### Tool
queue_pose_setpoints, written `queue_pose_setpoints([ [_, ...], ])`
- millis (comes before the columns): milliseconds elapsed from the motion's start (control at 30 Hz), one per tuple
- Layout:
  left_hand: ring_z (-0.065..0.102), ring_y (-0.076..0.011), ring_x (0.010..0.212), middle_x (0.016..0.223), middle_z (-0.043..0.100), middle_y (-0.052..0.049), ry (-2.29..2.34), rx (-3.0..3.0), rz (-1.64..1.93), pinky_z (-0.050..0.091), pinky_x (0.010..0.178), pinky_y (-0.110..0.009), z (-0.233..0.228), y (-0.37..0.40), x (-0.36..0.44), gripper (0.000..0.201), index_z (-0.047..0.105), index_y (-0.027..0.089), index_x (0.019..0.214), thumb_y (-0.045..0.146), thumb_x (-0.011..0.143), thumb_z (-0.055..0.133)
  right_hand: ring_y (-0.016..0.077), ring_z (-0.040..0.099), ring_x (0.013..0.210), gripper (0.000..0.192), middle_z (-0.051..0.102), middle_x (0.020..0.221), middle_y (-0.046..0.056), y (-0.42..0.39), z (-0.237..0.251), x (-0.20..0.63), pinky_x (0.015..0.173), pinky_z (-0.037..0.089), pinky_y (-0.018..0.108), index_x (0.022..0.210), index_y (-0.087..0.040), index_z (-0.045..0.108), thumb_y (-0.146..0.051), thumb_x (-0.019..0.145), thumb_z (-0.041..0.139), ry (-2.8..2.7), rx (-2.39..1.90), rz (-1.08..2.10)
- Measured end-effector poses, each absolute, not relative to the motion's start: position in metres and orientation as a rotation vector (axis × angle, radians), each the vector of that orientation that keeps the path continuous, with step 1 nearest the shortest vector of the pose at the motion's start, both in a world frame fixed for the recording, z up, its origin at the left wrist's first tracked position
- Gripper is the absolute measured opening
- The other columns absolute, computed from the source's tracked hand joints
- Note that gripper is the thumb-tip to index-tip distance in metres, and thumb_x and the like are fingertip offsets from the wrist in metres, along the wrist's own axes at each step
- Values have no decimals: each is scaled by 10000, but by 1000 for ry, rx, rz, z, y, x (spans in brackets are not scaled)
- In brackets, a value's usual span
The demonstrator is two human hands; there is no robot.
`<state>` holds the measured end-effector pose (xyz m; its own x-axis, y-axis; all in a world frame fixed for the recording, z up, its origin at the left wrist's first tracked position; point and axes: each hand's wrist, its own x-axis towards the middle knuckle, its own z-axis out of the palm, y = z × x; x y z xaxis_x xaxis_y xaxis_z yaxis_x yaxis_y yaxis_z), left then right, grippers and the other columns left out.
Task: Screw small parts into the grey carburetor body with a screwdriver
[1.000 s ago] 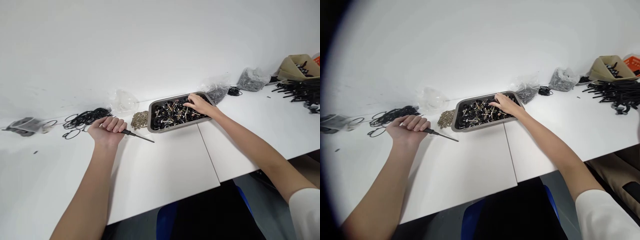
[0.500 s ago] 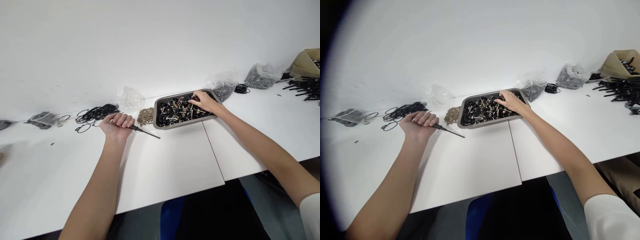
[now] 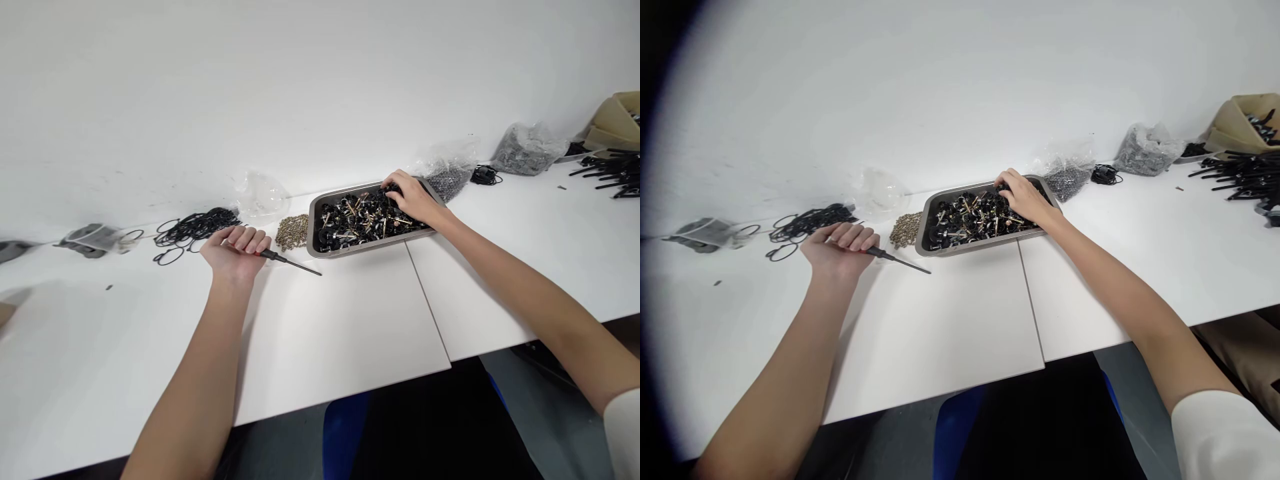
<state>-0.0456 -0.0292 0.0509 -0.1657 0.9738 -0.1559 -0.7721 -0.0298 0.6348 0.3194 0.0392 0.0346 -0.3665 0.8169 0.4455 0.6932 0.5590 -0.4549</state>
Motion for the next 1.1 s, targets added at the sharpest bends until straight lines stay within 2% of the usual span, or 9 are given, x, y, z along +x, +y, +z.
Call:
queue_pose_setpoints([
  [233,214,-84,388,463,171,60,684,408,1600,239,409,-229,48,-27,-48,397,87,230,691,129,775,462,289,609,1224,218,673,1278,103,44,30,320,1121,457,481,1128,-247,599,-200,922,545,-2116,-1224,280],
  [467,213,-86,386,458,166,57,676,441,1614,235,412,-228,43,-25,-49,418,103,222,647,147,823,475,305,674,1032,211,739,1118,125,46,31,321,944,544,474,1034,-211,682,-299,843,696,-2075,-1314,340],
  [700,217,-89,387,460,155,51,678,445,1616,250,420,-225,46,-26,-53,374,95,223,653,154,862,397,288,688,966,222,750,1089,110,51,26,324,880,549,452,1034,-219,689,-313,833,699,-2074,-1350,327],
  [1100,216,-91,390,471,146,44,601,479,1769,264,404,-227,52,-29,-65,417,119,213,619,140,826,473,307,657,995,211,734,1069,122,53,23,326,859,534,469,1033,-227,680,-328,849,690,-2078,-1363,334],
])
